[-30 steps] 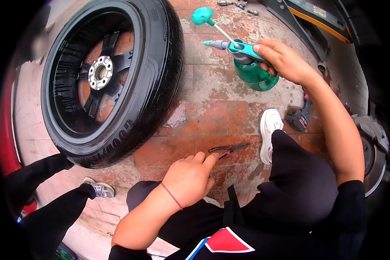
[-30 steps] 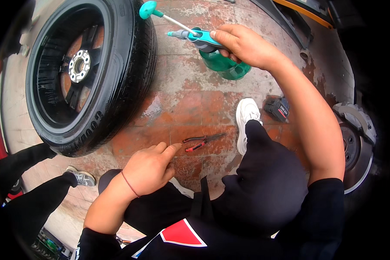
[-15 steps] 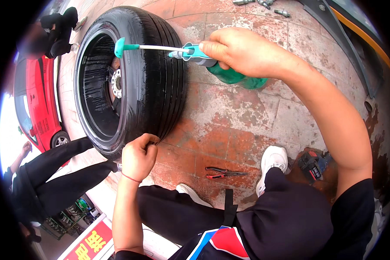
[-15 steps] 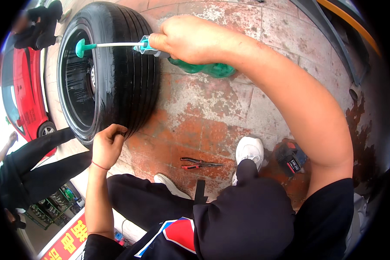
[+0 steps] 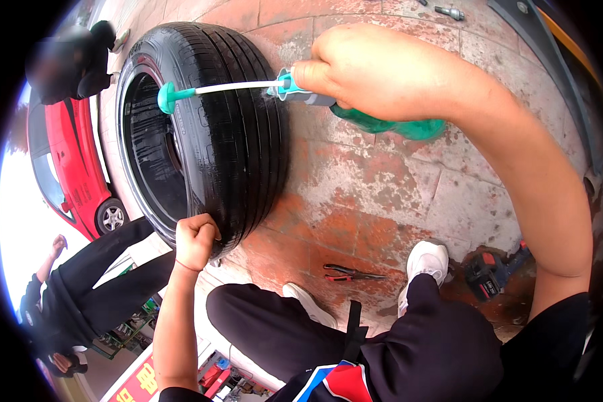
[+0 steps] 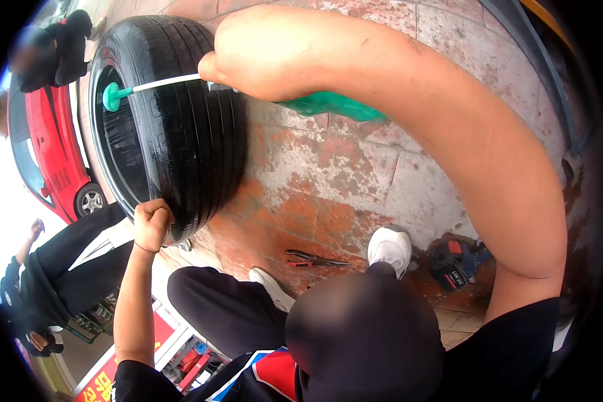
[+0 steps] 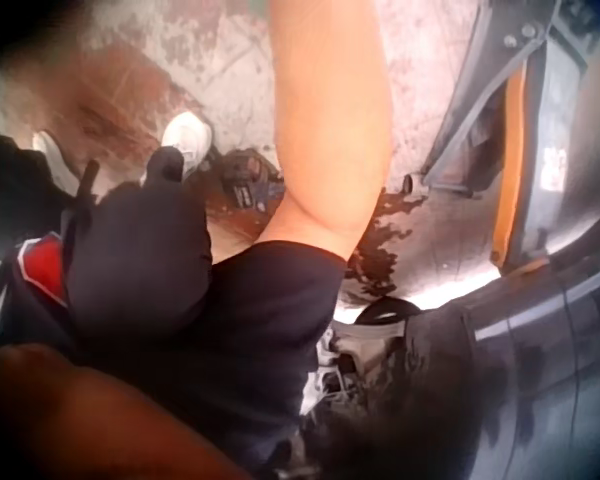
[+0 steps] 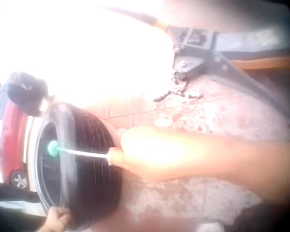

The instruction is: The person applies a liquid sealant from a green spray bottle along the inner bead of a car tire mounted on a rim. They rotate the tire to cover the circumference, then inspect the bead by hand.

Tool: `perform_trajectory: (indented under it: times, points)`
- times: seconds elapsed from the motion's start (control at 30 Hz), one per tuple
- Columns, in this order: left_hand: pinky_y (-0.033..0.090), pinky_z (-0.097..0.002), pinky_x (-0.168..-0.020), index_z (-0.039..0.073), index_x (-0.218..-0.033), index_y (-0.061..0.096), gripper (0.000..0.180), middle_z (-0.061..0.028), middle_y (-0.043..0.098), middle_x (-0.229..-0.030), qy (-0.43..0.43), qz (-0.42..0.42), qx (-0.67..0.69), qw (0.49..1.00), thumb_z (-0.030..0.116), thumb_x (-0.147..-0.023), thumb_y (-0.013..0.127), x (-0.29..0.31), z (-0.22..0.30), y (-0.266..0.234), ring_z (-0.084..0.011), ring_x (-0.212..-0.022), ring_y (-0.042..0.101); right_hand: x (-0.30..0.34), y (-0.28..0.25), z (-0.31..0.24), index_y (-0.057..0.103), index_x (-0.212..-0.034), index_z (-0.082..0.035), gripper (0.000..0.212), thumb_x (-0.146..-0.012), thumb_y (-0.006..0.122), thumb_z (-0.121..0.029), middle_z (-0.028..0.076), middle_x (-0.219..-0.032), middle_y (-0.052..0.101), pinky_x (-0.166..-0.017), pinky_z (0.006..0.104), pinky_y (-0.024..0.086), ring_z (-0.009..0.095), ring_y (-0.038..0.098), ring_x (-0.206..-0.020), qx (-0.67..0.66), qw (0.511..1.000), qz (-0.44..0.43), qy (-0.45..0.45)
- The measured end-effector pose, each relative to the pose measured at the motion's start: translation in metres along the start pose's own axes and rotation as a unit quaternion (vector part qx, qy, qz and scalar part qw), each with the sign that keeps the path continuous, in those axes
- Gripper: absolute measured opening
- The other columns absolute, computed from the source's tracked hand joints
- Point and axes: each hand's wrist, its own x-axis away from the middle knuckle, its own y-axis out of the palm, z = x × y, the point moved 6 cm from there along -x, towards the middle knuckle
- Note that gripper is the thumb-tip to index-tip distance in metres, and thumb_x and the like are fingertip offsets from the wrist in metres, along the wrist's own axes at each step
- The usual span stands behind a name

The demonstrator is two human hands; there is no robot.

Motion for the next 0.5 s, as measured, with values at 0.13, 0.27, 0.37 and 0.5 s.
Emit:
perform_trajectory:
  times: [0.13, 0.27, 0.37, 0.5]
  points:
    - [0.047, -0.0288, -0.056, -0.003, -0.068, 0.065, 0.023, -0.0095, 0.065, -0.061, -0.011, -0.012, -0.001, 1.0, 0.002, -0.08, 0.047, -0.004, -0.004, -0.002, -0.0138, -0.056, 0.059, -0.007, -0.012, -0.005, 0.061, -0.074, 0.006, 0.05, -0.098, 0.051, -0.036, 0.017, -0.064, 0.061, -0.066, 0.043, 0.053, 0.031, 0.063, -0.061, -0.023, 0.997, -0.016, 0.072]
    - [0.047, -0.0287, -0.056, -0.003, -0.068, 0.065, 0.023, -0.0095, 0.065, -0.06, -0.024, -0.018, 0.003, 1.0, 0.002, -0.08, 0.047, -0.002, -0.003, -0.003, -0.0139, -0.056, 0.059, 0.003, -0.005, 0.001, 0.06, -0.076, 0.005, 0.045, -0.099, 0.053, -0.033, 0.016, -0.063, 0.058, -0.063, 0.0436, 0.05, 0.031, 0.059, -0.059, -0.014, 0.996, -0.038, 0.081]
    - [0.047, -0.0289, -0.056, -0.003, -0.067, 0.065, 0.022, -0.0095, 0.065, -0.06, -0.015, -0.017, 0.002, 1.0, 0.001, -0.08, 0.047, -0.003, -0.001, -0.004, -0.0142, -0.055, 0.059, 0.007, 0.001, 0.001, 0.059, -0.076, 0.004, 0.044, -0.1, 0.053, -0.031, 0.017, -0.062, 0.055, -0.062, 0.044, 0.048, 0.033, 0.057, -0.059, 0.142, 0.979, 0.026, -0.143]
    - [0.047, -0.0292, -0.055, -0.003, -0.067, 0.064, 0.022, -0.01, 0.064, -0.059, -0.014, -0.006, -0.011, 1.0, 0.001, -0.08, 0.047, -0.002, -0.002, -0.002, -0.015, -0.054, 0.059, 0.005, -0.005, 0.01, 0.061, -0.08, 0.004, 0.043, -0.101, 0.054, -0.032, 0.018, -0.068, 0.059, -0.062, 0.0438, 0.048, 0.035, 0.055, -0.061, 0.0, 0.999, 0.022, 0.028]
